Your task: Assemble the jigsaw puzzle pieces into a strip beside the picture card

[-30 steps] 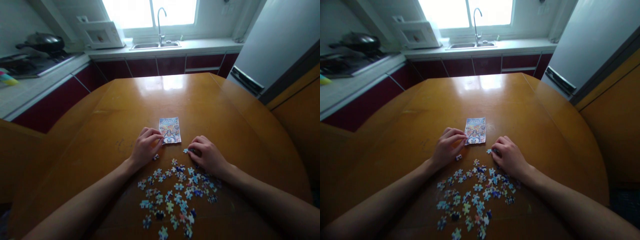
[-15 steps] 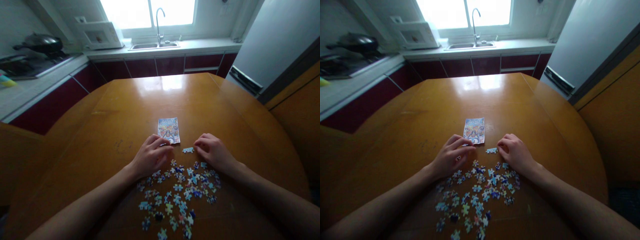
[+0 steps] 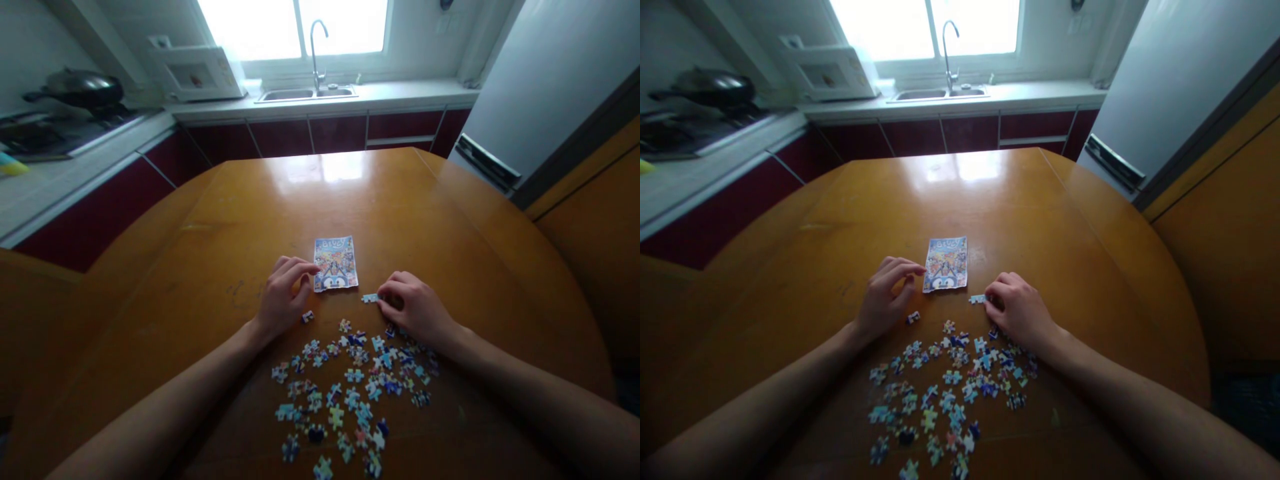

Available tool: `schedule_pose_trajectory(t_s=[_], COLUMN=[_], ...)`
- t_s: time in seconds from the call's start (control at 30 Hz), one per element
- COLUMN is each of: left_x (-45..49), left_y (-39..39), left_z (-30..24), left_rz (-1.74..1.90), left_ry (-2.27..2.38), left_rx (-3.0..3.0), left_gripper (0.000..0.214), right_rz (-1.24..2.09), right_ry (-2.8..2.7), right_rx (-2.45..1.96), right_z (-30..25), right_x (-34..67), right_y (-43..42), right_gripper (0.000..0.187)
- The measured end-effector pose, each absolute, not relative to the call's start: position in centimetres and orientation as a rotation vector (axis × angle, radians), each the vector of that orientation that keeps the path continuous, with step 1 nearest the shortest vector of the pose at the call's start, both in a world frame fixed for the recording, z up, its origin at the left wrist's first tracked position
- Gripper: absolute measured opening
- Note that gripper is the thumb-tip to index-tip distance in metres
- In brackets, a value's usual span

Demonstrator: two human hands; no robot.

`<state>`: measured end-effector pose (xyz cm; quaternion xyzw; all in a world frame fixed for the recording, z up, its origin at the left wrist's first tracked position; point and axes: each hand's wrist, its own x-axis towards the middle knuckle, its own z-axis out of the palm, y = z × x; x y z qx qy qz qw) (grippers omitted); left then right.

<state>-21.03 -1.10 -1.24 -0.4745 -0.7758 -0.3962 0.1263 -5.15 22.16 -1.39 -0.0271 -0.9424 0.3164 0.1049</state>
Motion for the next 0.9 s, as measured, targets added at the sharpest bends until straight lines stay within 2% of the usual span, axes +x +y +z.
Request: schedule_pose_trajectory(t_s=[0.53,0.9], left_x=[-21.3,-21.7], left_y=[-1.1,-1.2], left_z=[-2.1,-2.7], left_rz=[-1.051,-0.937], left_ry=[-2.347,-2.456], left_rx=[-1.495,-1.442], left_gripper=[0.015,0.011], right_rz=[1.019,0.941], right_ry=[-2.746,-2.782], right_rx=[-0.078,-0.054], right_z=[-1.4,-1.5], right_x=[-5.2,-5.3], right_y=[22.8,22.5], right_gripper=[0.006,0.005])
